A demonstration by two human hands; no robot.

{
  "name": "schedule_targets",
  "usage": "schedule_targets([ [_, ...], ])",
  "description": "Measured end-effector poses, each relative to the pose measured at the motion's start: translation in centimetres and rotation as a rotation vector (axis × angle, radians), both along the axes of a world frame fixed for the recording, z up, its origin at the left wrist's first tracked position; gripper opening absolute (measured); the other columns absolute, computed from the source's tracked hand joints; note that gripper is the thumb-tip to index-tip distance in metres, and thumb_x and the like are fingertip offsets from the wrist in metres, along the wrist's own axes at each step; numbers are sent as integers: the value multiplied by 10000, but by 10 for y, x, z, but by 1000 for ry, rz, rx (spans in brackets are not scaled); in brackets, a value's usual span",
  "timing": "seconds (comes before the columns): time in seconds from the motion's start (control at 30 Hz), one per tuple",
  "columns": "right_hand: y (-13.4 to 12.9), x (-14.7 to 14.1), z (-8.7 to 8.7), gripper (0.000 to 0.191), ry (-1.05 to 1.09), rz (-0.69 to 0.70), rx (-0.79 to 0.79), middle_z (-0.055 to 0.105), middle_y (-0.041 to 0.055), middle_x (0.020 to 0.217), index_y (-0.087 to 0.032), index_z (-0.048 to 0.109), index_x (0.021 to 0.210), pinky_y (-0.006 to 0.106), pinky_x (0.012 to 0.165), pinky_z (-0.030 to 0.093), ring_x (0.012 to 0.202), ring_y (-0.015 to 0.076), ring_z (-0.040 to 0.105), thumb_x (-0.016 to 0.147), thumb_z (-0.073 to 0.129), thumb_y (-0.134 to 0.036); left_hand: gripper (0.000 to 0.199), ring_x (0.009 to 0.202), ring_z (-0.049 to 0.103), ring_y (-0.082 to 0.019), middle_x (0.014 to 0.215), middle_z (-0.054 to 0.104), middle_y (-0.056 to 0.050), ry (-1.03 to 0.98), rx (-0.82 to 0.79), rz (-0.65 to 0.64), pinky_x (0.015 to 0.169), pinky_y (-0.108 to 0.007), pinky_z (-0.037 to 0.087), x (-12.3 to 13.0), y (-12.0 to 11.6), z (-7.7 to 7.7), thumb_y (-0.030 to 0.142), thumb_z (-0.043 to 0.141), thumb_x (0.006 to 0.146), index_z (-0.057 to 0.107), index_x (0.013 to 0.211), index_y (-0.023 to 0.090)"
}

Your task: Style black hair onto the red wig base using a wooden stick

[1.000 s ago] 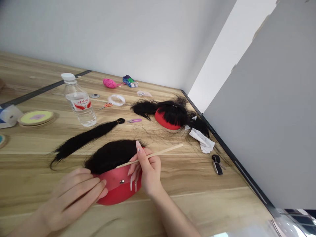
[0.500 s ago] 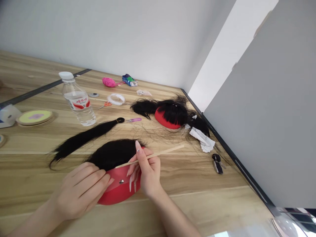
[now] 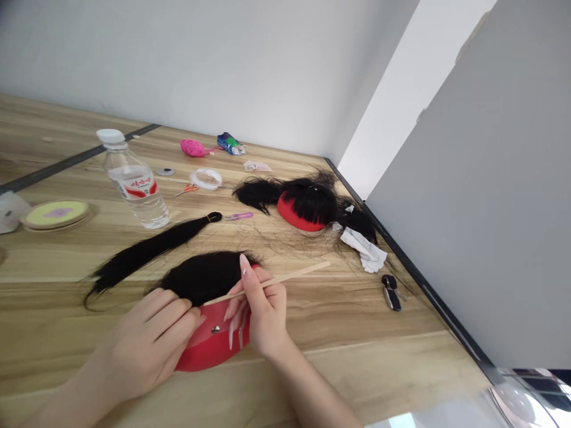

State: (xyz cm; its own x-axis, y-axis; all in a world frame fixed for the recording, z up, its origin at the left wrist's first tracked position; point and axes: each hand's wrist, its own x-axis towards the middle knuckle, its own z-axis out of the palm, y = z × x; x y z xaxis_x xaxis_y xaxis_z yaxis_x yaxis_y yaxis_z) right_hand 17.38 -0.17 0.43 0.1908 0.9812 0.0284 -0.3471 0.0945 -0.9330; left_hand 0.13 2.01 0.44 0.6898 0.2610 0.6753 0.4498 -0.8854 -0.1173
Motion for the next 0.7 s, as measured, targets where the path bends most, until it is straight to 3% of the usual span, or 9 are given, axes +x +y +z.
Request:
schedule_targets([
  [0.23,2,-1,4,471,9,24,-24,548,-11,358,-145,585,565,138,248,291,230,69,427,817,618,-541,255,617,343,-195,616,434,-41,58,-35,58,573,-350,307,6,-3,6,31,411,818,537,640,162],
  [0.7,3,2,2,444,30,39,-45,565,-9,369,-149,586,577,135,248,303,231,70,427,836,602,-509,261,607,351,-193,607,420,-34,47,-56,90,559,-347,300,7,-6,9,46,405,817,520,619,172],
])
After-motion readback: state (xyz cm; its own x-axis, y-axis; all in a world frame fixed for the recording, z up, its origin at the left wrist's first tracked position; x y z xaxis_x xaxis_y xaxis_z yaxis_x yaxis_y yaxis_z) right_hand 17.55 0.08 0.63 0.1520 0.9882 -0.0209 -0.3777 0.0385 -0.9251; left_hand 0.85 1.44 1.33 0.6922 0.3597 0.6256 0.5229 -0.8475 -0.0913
